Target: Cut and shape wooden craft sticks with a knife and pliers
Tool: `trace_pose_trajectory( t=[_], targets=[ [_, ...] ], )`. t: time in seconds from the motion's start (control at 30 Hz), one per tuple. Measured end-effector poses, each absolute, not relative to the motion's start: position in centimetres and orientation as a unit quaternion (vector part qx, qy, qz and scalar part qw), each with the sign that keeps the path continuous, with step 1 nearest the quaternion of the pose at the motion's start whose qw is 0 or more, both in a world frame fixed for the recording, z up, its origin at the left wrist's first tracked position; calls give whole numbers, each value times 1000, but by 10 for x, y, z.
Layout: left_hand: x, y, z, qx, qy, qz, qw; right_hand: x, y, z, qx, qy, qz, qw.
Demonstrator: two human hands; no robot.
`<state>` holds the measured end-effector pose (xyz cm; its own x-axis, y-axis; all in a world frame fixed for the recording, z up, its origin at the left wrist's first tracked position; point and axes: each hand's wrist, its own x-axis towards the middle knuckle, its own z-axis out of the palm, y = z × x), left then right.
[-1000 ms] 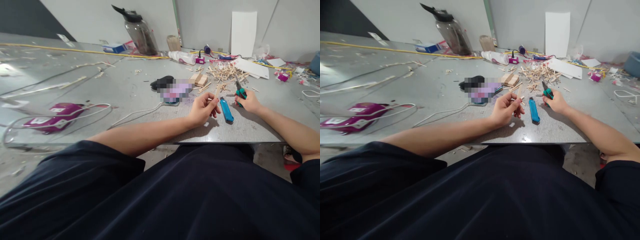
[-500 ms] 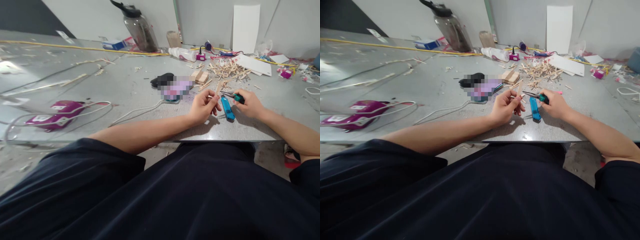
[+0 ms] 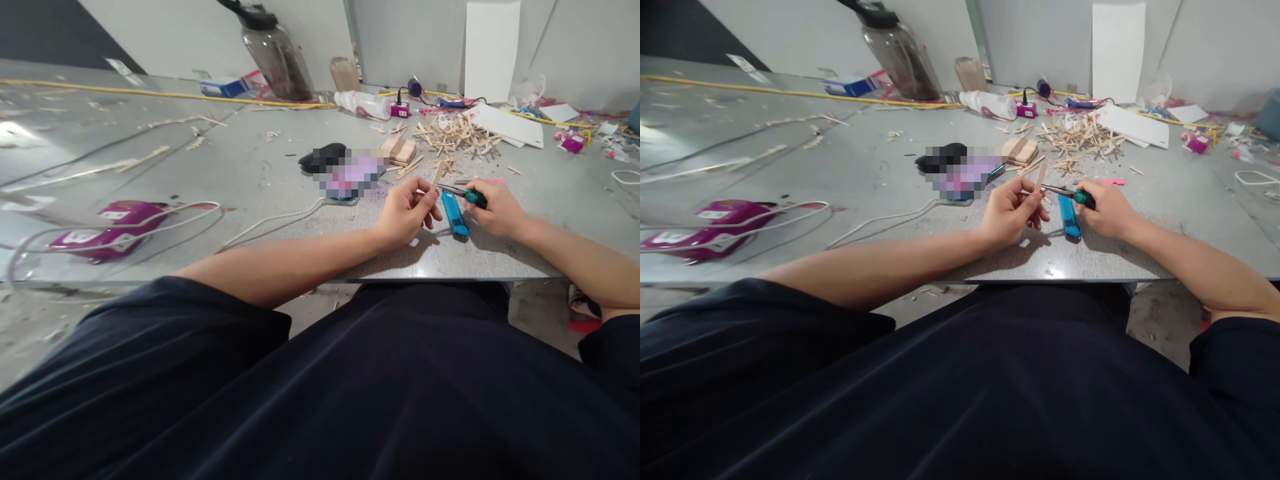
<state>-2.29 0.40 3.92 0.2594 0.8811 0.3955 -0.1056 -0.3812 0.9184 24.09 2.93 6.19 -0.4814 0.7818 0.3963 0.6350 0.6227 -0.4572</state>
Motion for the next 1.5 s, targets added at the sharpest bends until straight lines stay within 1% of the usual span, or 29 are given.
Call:
trace_pose_trajectory(
  t=[0.5, 0.87, 1.13, 1.23, 1.5],
  targets=[
    [-24, 4, 39, 645, 340, 522, 442, 238, 25, 69, -430, -848, 146, 273],
    [-25, 4, 40, 654, 343, 520, 430, 239, 26, 66, -425, -848, 153, 276],
    [-27, 8, 39, 656, 334, 524, 428, 234, 20, 68, -462, -841, 132, 248],
    [-28, 9, 39, 655, 340, 518, 434, 233, 19, 72, -473, -839, 143, 227],
    [-27, 9, 41, 647, 351, 502, 455, 233, 21, 74, -479, -835, 177, 206]
  ],
)
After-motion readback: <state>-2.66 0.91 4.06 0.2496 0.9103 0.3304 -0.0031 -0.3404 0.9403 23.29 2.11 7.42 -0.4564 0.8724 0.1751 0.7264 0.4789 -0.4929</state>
